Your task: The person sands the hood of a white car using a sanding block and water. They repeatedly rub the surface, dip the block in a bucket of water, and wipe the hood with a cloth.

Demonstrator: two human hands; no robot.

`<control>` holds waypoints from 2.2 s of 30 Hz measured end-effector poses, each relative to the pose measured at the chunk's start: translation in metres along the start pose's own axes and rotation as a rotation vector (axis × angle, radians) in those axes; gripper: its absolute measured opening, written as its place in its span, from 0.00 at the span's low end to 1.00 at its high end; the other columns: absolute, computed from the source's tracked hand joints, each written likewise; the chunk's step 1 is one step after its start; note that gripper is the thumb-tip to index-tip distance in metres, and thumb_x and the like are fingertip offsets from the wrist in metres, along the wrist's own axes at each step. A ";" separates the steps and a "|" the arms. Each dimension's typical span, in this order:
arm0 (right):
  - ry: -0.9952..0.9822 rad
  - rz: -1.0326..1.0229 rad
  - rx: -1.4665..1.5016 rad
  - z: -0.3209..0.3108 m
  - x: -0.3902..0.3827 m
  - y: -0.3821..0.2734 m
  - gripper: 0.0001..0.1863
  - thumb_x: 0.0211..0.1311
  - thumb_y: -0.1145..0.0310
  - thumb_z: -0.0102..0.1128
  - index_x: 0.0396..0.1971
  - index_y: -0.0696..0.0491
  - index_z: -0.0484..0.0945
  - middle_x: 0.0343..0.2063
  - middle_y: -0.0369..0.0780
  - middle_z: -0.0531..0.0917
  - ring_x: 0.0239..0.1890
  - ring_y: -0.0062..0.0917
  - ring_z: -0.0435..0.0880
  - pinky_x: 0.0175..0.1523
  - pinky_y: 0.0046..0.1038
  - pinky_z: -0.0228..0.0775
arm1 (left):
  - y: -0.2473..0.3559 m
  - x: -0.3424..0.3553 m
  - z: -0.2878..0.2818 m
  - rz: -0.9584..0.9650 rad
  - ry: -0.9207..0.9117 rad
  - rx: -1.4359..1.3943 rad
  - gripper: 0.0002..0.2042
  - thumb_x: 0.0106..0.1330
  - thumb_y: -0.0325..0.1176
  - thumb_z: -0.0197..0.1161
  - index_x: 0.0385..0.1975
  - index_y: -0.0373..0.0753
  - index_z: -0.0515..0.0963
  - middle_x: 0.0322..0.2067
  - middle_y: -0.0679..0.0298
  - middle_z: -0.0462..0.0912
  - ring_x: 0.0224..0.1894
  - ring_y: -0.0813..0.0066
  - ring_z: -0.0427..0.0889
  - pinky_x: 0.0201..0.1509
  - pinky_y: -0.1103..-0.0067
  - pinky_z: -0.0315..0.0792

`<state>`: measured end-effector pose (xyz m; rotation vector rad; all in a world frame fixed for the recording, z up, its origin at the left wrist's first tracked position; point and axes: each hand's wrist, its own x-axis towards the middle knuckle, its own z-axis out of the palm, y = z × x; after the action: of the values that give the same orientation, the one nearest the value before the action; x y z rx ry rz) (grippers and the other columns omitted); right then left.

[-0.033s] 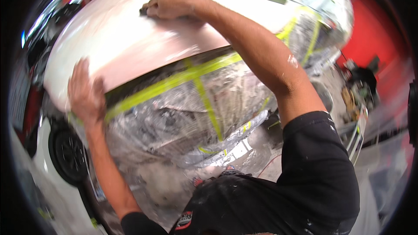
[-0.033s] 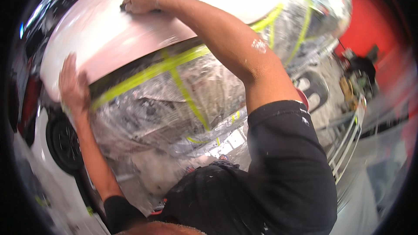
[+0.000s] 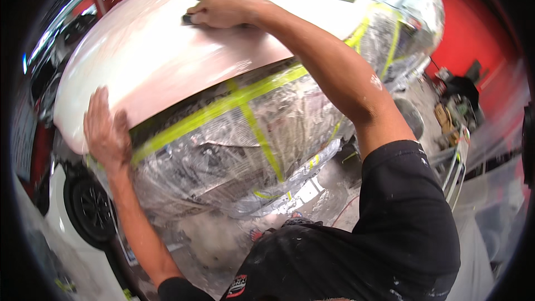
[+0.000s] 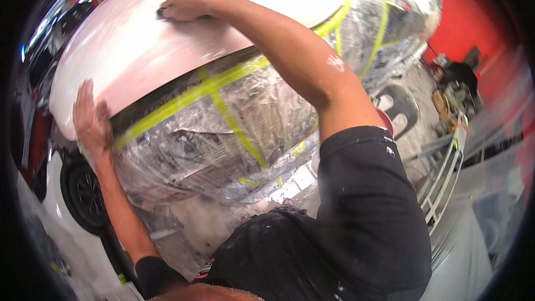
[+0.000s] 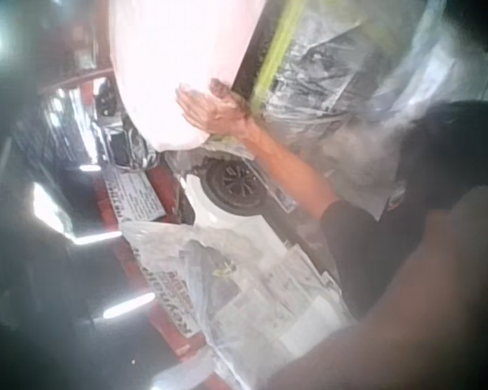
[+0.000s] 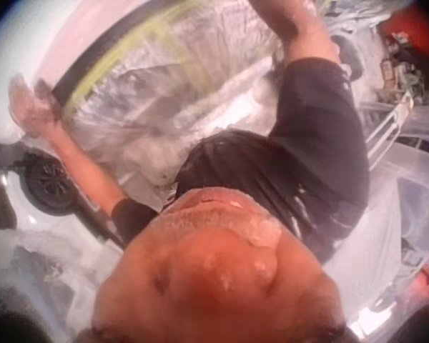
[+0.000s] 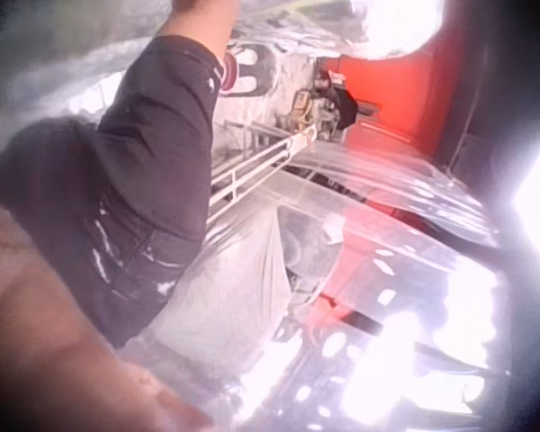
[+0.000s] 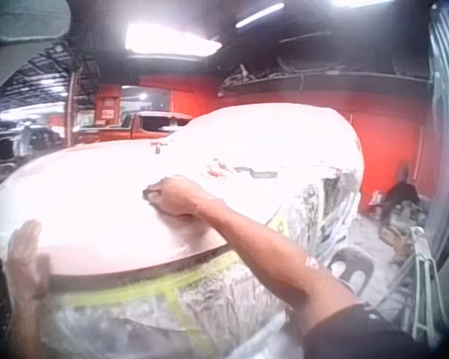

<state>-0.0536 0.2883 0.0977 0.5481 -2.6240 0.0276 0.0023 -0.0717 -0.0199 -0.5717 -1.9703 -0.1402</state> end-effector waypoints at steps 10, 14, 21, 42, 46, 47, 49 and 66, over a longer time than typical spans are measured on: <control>0.300 0.322 -0.128 -0.022 -0.171 0.068 0.17 0.72 0.54 0.58 0.59 0.31 0.83 0.57 0.41 0.85 0.46 0.36 0.88 0.59 0.41 0.81 | 0.018 0.013 0.015 -0.019 -0.022 -0.089 0.42 0.76 0.70 0.33 0.67 0.36 0.73 0.65 0.52 0.77 0.70 0.51 0.71 0.75 0.58 0.58; 0.382 0.250 -0.038 -0.015 -0.200 0.046 0.18 0.72 0.58 0.59 0.60 0.33 0.82 0.67 0.46 0.75 0.58 0.49 0.81 0.68 0.51 0.72 | 0.016 0.009 -0.002 -0.001 -0.033 -0.079 0.42 0.77 0.68 0.32 0.67 0.34 0.73 0.65 0.50 0.77 0.70 0.50 0.71 0.74 0.60 0.59; 0.425 0.904 0.065 -0.041 -0.231 0.170 0.21 0.75 0.52 0.55 0.64 0.34 0.79 0.49 0.46 0.85 0.34 0.30 0.89 0.40 0.32 0.87 | 0.022 0.012 0.012 0.024 -0.037 -0.064 0.40 0.78 0.65 0.34 0.67 0.32 0.72 0.65 0.48 0.76 0.69 0.48 0.72 0.74 0.61 0.60; 0.704 0.267 0.232 -0.048 -0.333 0.235 0.20 0.72 0.64 0.59 0.61 0.46 0.82 0.58 0.50 0.82 0.59 0.45 0.82 0.65 0.38 0.70 | 0.336 0.142 0.092 0.154 -0.244 0.023 0.53 0.69 0.76 0.41 0.68 0.21 0.64 0.69 0.35 0.66 0.73 0.43 0.64 0.79 0.59 0.55; 0.632 0.235 0.298 -0.059 -0.366 0.230 0.21 0.72 0.71 0.58 0.63 0.51 0.80 0.62 0.48 0.80 0.69 0.42 0.73 0.72 0.38 0.62 | 0.455 0.196 0.117 0.006 -0.258 -0.371 0.50 0.60 0.73 0.62 0.53 0.19 0.74 0.52 0.39 0.79 0.61 0.48 0.75 0.71 0.61 0.67; 0.614 0.196 0.318 -0.062 -0.370 0.230 0.21 0.72 0.73 0.56 0.64 0.54 0.79 0.63 0.47 0.80 0.70 0.41 0.73 0.73 0.37 0.60 | 0.477 0.208 0.118 0.016 -0.290 -0.303 0.49 0.60 0.74 0.61 0.51 0.20 0.75 0.50 0.41 0.79 0.59 0.49 0.76 0.70 0.60 0.67; 0.604 0.174 0.346 -0.066 -0.375 0.227 0.22 0.73 0.75 0.54 0.65 0.57 0.77 0.64 0.47 0.79 0.70 0.39 0.72 0.74 0.37 0.58 | 0.510 0.220 0.131 0.052 -0.290 -0.200 0.48 0.61 0.74 0.58 0.49 0.21 0.76 0.49 0.44 0.80 0.58 0.51 0.77 0.69 0.60 0.67; 0.385 0.022 0.282 -0.060 -0.364 0.234 0.23 0.75 0.74 0.50 0.67 0.57 0.74 0.68 0.47 0.75 0.74 0.41 0.66 0.77 0.39 0.51 | 0.110 0.076 0.037 -0.491 -0.458 0.134 0.44 0.77 0.68 0.28 0.74 0.32 0.61 0.75 0.45 0.59 0.78 0.52 0.56 0.83 0.62 0.44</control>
<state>0.1797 0.6473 0.0086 0.5451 -2.2595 0.4685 -0.0055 0.0629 0.0126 -0.0163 -2.5167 -0.1905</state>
